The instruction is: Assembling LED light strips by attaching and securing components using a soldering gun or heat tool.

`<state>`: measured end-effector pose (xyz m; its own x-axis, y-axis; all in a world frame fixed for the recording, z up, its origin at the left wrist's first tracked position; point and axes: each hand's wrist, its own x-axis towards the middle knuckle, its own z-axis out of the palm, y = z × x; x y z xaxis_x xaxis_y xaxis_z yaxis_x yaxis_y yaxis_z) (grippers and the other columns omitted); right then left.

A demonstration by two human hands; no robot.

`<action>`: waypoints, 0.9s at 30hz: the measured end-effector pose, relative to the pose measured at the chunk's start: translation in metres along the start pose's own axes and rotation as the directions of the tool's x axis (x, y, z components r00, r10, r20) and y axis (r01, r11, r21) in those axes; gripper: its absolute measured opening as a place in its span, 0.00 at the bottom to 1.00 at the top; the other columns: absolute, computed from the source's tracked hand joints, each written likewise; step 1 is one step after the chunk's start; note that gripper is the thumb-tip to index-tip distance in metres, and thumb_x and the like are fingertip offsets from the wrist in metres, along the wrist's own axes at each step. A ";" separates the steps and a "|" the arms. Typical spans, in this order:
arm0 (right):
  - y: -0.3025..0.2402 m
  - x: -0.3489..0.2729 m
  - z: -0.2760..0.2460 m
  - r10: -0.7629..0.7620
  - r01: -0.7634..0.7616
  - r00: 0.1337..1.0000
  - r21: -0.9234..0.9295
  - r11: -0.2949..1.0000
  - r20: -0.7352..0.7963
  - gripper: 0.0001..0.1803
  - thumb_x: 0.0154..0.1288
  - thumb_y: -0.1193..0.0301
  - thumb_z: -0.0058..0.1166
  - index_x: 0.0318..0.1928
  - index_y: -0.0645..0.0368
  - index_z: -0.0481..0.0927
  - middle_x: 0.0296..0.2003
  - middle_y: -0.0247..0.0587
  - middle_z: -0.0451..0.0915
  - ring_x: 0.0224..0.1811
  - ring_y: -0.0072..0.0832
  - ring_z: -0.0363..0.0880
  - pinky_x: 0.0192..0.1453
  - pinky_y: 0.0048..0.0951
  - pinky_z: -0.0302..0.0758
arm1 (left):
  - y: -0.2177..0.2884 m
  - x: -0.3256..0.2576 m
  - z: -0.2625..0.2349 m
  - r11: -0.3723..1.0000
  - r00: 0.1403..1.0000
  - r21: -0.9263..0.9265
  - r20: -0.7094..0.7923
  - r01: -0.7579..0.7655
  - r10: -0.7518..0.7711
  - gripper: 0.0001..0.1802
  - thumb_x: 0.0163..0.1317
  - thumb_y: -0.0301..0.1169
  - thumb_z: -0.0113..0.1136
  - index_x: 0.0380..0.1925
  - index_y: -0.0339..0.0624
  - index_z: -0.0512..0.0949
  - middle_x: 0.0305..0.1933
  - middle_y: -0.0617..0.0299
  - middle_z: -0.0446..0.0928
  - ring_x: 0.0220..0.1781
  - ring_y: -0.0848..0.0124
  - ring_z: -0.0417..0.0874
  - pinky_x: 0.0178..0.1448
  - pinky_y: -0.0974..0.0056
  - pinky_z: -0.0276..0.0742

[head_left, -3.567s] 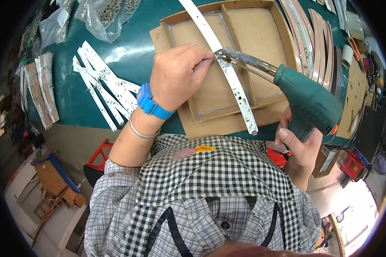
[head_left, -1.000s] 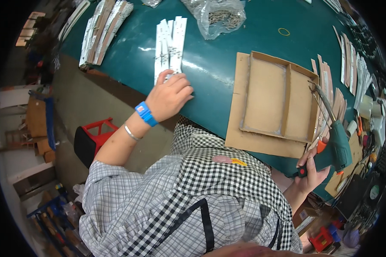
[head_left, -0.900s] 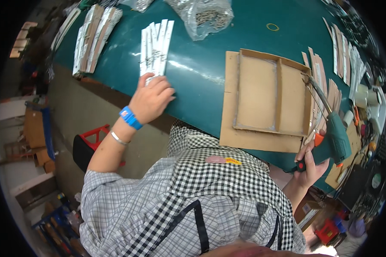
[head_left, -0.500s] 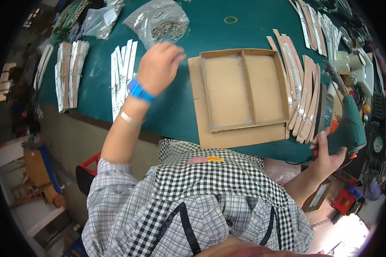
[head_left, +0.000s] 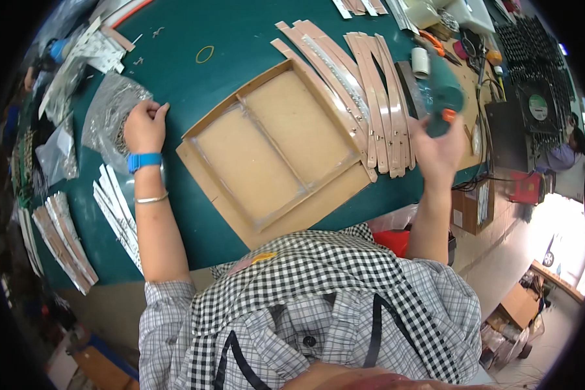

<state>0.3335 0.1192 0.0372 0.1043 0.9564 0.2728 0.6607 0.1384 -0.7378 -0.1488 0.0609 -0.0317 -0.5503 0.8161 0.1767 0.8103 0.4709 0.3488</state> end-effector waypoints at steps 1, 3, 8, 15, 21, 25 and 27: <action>-0.006 0.001 0.007 0.091 -0.090 0.994 -0.028 0.996 0.055 0.30 0.50 0.74 0.70 0.55 0.59 0.74 0.36 0.40 0.81 0.36 0.28 0.81 0.45 0.30 0.77 | 0.002 0.000 -0.001 0.998 0.998 -0.013 0.008 0.055 -0.055 0.10 0.54 0.36 0.72 0.33 0.45 0.84 0.33 0.57 0.84 0.36 0.59 0.86 0.42 0.57 0.80; -0.009 0.005 0.025 0.039 -0.036 0.999 -0.223 0.974 0.009 0.34 0.50 0.71 0.70 0.59 0.59 0.73 0.46 0.48 0.83 0.48 0.39 0.84 0.54 0.35 0.77 | -0.002 0.001 -0.001 0.998 0.999 -0.048 -0.016 0.032 -0.033 0.12 0.53 0.35 0.72 0.36 0.45 0.84 0.33 0.57 0.85 0.36 0.59 0.86 0.42 0.58 0.80; -0.003 -0.003 0.038 -0.093 0.094 0.995 -0.366 0.926 0.021 0.33 0.53 0.68 0.69 0.60 0.60 0.74 0.52 0.52 0.81 0.54 0.46 0.82 0.58 0.39 0.76 | -0.017 -0.014 -0.012 0.989 0.984 -0.095 -0.150 -0.116 0.101 0.10 0.53 0.32 0.70 0.36 0.46 0.85 0.34 0.57 0.85 0.37 0.58 0.86 0.44 0.57 0.80; 0.010 -0.004 0.030 -0.185 0.142 0.980 -0.397 0.907 -0.071 0.23 0.58 0.74 0.63 0.54 0.65 0.76 0.44 0.52 0.83 0.46 0.43 0.84 0.52 0.35 0.77 | -0.019 -0.013 -0.025 0.997 0.995 -0.013 -0.073 -0.070 0.069 0.08 0.55 0.32 0.68 0.36 0.48 0.88 0.39 0.56 0.85 0.41 0.58 0.86 0.48 0.57 0.80; -0.037 -0.035 0.014 0.006 0.032 0.993 0.311 0.950 -0.121 0.18 0.57 0.85 0.62 0.49 0.66 0.77 0.36 0.34 0.80 0.37 0.21 0.77 0.48 0.26 0.76 | -0.031 -0.015 -0.028 0.994 0.993 -0.006 0.045 -0.112 0.113 0.09 0.53 0.32 0.71 0.35 0.46 0.87 0.39 0.58 0.84 0.38 0.60 0.85 0.46 0.59 0.80; -0.063 -0.070 0.025 -0.028 -0.036 0.990 0.435 0.900 0.139 0.24 0.55 0.90 0.62 0.54 0.71 0.75 0.38 0.36 0.79 0.38 0.21 0.78 0.49 0.24 0.76 | -0.020 -0.022 -0.031 0.983 0.988 0.092 0.027 -0.156 0.154 0.07 0.53 0.31 0.71 0.32 0.43 0.85 0.38 0.58 0.84 0.38 0.62 0.86 0.45 0.60 0.80; -0.079 -0.084 0.049 -0.118 0.002 0.975 0.522 0.853 0.189 0.27 0.55 0.91 0.61 0.58 0.72 0.73 0.36 0.35 0.79 0.38 0.20 0.78 0.49 0.23 0.76 | -0.015 -0.030 -0.034 0.978 0.981 0.081 -0.007 -0.190 0.191 0.07 0.53 0.30 0.71 0.31 0.42 0.84 0.37 0.57 0.85 0.37 0.63 0.86 0.44 0.61 0.80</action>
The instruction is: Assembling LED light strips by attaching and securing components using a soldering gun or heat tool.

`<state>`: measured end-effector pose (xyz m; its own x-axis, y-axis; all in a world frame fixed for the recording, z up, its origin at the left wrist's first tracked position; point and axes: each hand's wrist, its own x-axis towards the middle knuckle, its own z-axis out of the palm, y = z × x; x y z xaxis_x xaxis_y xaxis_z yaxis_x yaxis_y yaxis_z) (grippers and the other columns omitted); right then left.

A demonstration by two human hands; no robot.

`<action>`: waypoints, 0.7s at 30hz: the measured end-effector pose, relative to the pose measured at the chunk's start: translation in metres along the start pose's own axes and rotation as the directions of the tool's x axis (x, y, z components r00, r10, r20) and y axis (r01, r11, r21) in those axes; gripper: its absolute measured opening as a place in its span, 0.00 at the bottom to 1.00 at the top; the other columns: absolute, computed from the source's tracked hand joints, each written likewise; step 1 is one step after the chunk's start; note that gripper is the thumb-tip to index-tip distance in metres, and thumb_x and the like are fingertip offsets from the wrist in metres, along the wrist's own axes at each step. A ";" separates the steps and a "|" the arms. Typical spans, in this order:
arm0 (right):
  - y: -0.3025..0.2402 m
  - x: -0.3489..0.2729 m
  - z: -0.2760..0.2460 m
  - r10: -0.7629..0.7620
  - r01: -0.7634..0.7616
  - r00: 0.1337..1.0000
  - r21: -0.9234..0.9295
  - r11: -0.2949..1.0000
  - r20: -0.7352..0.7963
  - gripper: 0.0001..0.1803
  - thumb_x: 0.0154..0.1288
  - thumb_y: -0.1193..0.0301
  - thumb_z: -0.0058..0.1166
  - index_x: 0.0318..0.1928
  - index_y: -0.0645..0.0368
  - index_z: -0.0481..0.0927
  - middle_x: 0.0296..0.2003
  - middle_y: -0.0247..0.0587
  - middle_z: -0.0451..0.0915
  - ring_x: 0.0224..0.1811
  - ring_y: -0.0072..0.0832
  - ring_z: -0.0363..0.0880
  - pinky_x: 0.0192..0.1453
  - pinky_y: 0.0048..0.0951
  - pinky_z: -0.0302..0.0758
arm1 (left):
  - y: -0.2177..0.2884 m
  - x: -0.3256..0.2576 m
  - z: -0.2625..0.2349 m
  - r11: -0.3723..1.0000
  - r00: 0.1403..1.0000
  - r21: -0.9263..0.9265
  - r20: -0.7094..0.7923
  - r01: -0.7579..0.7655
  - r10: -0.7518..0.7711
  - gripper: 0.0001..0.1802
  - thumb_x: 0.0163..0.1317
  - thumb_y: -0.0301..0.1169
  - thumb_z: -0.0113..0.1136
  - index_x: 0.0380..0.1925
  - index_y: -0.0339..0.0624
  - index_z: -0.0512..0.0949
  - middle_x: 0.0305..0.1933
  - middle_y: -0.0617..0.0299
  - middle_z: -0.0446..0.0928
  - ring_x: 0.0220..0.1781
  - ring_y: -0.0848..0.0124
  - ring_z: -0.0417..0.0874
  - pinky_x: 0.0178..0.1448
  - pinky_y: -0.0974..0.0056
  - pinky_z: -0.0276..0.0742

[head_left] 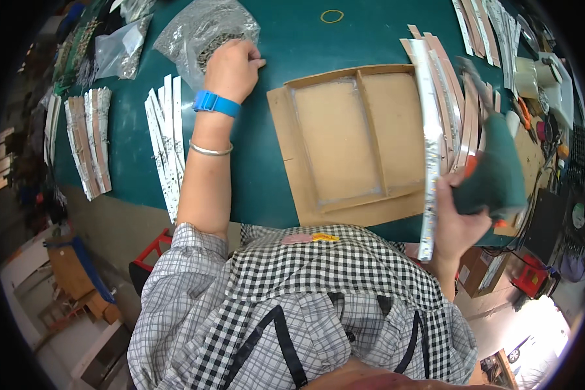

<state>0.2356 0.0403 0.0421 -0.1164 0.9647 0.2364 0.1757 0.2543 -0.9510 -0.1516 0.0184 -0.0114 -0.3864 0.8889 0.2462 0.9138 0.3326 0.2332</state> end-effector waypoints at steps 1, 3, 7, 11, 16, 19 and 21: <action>-0.003 -0.004 0.012 0.049 -0.051 0.997 0.026 0.998 0.066 0.28 0.55 0.91 0.60 0.58 0.72 0.72 0.36 0.34 0.79 0.38 0.19 0.78 0.48 0.23 0.76 | 0.008 -0.003 -0.008 0.995 0.999 -0.088 -0.001 0.041 -0.041 0.06 0.54 0.30 0.70 0.31 0.42 0.84 0.36 0.57 0.85 0.37 0.64 0.86 0.43 0.63 0.80; 0.002 -0.008 0.033 0.018 -0.027 0.986 0.050 0.998 0.167 0.19 0.56 0.89 0.62 0.49 0.70 0.76 0.35 0.35 0.81 0.36 0.19 0.78 0.44 0.22 0.75 | 0.031 -0.015 -0.030 0.959 0.990 -0.248 0.000 0.137 -0.142 0.06 0.54 0.28 0.69 0.32 0.41 0.84 0.34 0.56 0.85 0.35 0.66 0.87 0.41 0.65 0.81; 0.015 -0.010 0.062 -0.030 0.043 0.957 -0.041 0.998 0.288 0.13 0.57 0.84 0.67 0.41 0.65 0.78 0.32 0.36 0.82 0.33 0.20 0.80 0.40 0.23 0.76 | 0.050 -0.044 -0.042 0.861 0.998 -0.508 -0.059 -0.030 0.000 0.08 0.58 0.23 0.64 0.39 0.40 0.85 0.31 0.56 0.85 0.32 0.70 0.85 0.41 0.68 0.80; 0.023 -0.012 0.066 0.076 -0.010 0.959 -0.236 0.972 0.271 0.20 0.53 0.80 0.71 0.45 0.63 0.76 0.35 0.39 0.83 0.36 0.23 0.80 0.43 0.26 0.77 | 0.061 -0.073 -0.054 0.782 0.995 -0.623 0.071 -0.010 0.070 0.08 0.63 0.20 0.59 0.40 0.35 0.84 0.36 0.56 0.85 0.36 0.71 0.87 0.43 0.69 0.81; 0.016 -0.011 0.062 0.111 -0.005 0.963 -0.396 0.918 0.246 0.24 0.53 0.78 0.72 0.48 0.63 0.74 0.38 0.39 0.81 0.38 0.24 0.79 0.45 0.26 0.77 | 0.078 -0.091 -0.054 0.334 0.947 -0.895 0.320 0.296 0.016 0.07 0.65 0.19 0.59 0.41 0.33 0.83 0.35 0.58 0.86 0.39 0.72 0.87 0.44 0.69 0.82; 0.019 -0.012 0.060 0.074 -0.003 0.970 -0.291 0.957 0.234 0.21 0.55 0.83 0.68 0.48 0.63 0.75 0.37 0.35 0.78 0.35 0.20 0.76 0.42 0.22 0.75 | 0.081 -0.090 -0.054 0.359 0.953 -0.896 0.299 0.261 0.054 0.04 0.62 0.20 0.65 0.36 0.34 0.85 0.34 0.59 0.86 0.37 0.74 0.86 0.44 0.71 0.82; 0.018 -0.012 0.056 0.112 -0.057 0.966 -0.231 0.971 0.233 0.20 0.56 0.84 0.67 0.48 0.63 0.75 0.36 0.34 0.77 0.35 0.19 0.75 0.41 0.21 0.74 | 0.084 -0.090 -0.052 0.410 0.958 -0.881 0.281 0.235 0.056 0.03 0.59 0.21 0.68 0.34 0.34 0.86 0.34 0.60 0.86 0.36 0.75 0.85 0.43 0.72 0.81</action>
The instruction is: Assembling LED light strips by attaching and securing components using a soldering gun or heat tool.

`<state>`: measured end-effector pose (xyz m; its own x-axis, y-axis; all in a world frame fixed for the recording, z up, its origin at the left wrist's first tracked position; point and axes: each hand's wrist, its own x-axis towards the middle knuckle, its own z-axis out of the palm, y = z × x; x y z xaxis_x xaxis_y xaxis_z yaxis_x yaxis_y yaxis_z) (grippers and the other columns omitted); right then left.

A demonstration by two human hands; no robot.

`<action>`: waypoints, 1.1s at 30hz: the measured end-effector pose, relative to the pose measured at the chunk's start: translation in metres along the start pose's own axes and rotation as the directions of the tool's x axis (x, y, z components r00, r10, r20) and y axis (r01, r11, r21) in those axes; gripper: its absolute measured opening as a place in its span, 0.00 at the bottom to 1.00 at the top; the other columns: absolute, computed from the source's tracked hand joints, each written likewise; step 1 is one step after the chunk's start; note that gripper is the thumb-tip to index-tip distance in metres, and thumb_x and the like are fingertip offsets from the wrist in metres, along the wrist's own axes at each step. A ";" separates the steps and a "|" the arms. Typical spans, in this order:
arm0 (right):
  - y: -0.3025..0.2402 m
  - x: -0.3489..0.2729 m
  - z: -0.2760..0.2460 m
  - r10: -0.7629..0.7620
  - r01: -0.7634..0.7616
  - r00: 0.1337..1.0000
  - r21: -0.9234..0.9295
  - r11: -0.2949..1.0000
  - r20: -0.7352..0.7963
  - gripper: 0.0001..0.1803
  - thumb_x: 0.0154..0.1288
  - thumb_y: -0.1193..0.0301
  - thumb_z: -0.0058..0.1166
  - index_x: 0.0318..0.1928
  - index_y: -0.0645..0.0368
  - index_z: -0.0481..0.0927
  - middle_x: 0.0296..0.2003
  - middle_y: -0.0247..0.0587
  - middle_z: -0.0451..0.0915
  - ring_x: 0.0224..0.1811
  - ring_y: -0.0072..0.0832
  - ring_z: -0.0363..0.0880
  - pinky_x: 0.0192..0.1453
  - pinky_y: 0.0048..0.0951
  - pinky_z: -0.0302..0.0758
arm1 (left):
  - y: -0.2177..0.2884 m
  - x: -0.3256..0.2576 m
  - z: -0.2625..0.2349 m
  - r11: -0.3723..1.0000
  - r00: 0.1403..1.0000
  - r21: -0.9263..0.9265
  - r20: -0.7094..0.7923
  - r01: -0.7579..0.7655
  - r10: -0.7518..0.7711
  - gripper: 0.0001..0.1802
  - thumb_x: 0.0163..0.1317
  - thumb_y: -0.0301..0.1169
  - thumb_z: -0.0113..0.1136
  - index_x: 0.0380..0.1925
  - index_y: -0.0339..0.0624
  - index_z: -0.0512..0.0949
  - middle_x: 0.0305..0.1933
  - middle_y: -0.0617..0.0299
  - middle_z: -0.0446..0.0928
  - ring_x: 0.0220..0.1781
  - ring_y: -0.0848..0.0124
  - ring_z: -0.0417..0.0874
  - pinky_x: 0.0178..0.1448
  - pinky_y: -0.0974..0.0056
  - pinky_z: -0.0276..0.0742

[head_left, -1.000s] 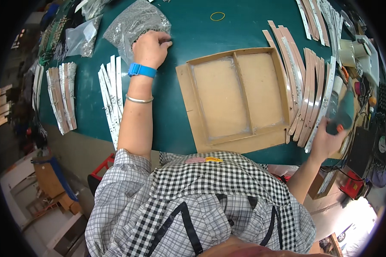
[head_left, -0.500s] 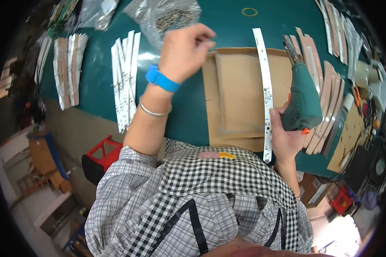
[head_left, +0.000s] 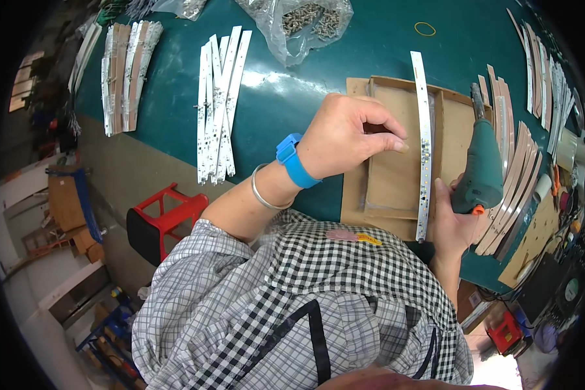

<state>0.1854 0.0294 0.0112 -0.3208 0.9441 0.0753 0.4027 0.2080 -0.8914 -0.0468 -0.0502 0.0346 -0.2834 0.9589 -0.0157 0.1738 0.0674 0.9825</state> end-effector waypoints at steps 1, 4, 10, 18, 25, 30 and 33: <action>0.001 0.000 -0.003 0.044 -0.044 0.999 0.055 0.998 0.012 0.20 0.55 0.84 0.68 0.47 0.64 0.75 0.36 0.34 0.77 0.36 0.19 0.76 0.42 0.21 0.75 | -0.001 0.000 0.003 1.000 1.000 -0.018 -0.018 0.023 -0.023 0.04 0.58 0.21 0.70 0.33 0.34 0.86 0.33 0.60 0.86 0.35 0.76 0.85 0.42 0.73 0.81; 0.001 0.000 -0.008 0.049 -0.053 0.998 0.137 0.989 0.031 0.20 0.55 0.85 0.67 0.48 0.64 0.75 0.35 0.33 0.76 0.36 0.18 0.75 0.42 0.20 0.74 | -0.005 0.000 0.011 0.998 0.998 -0.046 -0.032 0.050 -0.052 0.05 0.56 0.21 0.71 0.33 0.34 0.86 0.32 0.61 0.86 0.34 0.78 0.84 0.40 0.73 0.81; -0.004 -0.001 -0.019 0.032 -0.059 0.994 0.260 0.964 0.104 0.25 0.56 0.88 0.64 0.54 0.67 0.75 0.36 0.31 0.75 0.36 0.18 0.73 0.42 0.18 0.71 | -0.002 0.004 0.022 0.985 0.993 -0.134 -0.024 0.108 -0.112 0.06 0.57 0.21 0.71 0.34 0.31 0.85 0.33 0.59 0.85 0.33 0.75 0.86 0.39 0.72 0.83; -0.010 0.003 -0.027 0.121 -0.176 0.977 0.346 0.921 0.176 0.24 0.57 0.84 0.64 0.56 0.66 0.76 0.35 0.30 0.77 0.34 0.18 0.75 0.40 0.21 0.73 | -0.001 0.002 0.026 0.872 0.969 -0.429 0.030 0.235 -0.246 0.10 0.58 0.15 0.66 0.40 0.26 0.81 0.37 0.49 0.85 0.36 0.62 0.89 0.45 0.62 0.88; -0.005 0.004 -0.031 0.130 -0.202 0.973 0.423 0.884 0.192 0.11 0.58 0.82 0.65 0.39 0.62 0.77 0.33 0.31 0.76 0.34 0.18 0.75 0.38 0.22 0.74 | -0.008 0.004 0.033 0.940 0.987 -0.305 -0.001 0.153 -0.161 0.08 0.56 0.17 0.70 0.36 0.28 0.83 0.35 0.53 0.86 0.37 0.70 0.88 0.44 0.70 0.87; -0.008 0.004 -0.031 0.129 -0.195 0.974 0.388 0.901 0.188 0.10 0.58 0.82 0.65 0.39 0.63 0.78 0.32 0.31 0.77 0.33 0.18 0.75 0.38 0.22 0.74 | -0.005 0.006 0.039 0.973 0.989 -0.191 -0.048 0.129 -0.141 0.07 0.55 0.16 0.70 0.35 0.28 0.83 0.35 0.52 0.85 0.36 0.68 0.87 0.41 0.68 0.86; -0.011 0.007 -0.033 0.120 -0.204 0.966 0.395 0.896 0.228 0.09 0.57 0.81 0.65 0.37 0.63 0.79 0.29 0.31 0.78 0.32 0.18 0.76 0.38 0.22 0.75 | -0.003 0.006 0.042 0.997 0.998 -0.055 -0.021 -0.052 0.051 0.09 0.52 0.13 0.70 0.34 0.30 0.83 0.35 0.52 0.85 0.36 0.67 0.87 0.39 0.67 0.85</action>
<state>0.2075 0.0424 0.0361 -0.4569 0.8791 -0.1358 0.0875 -0.1075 -0.9904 -0.0098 -0.0328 0.0241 -0.2938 0.9551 0.0387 0.1361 0.0017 0.9907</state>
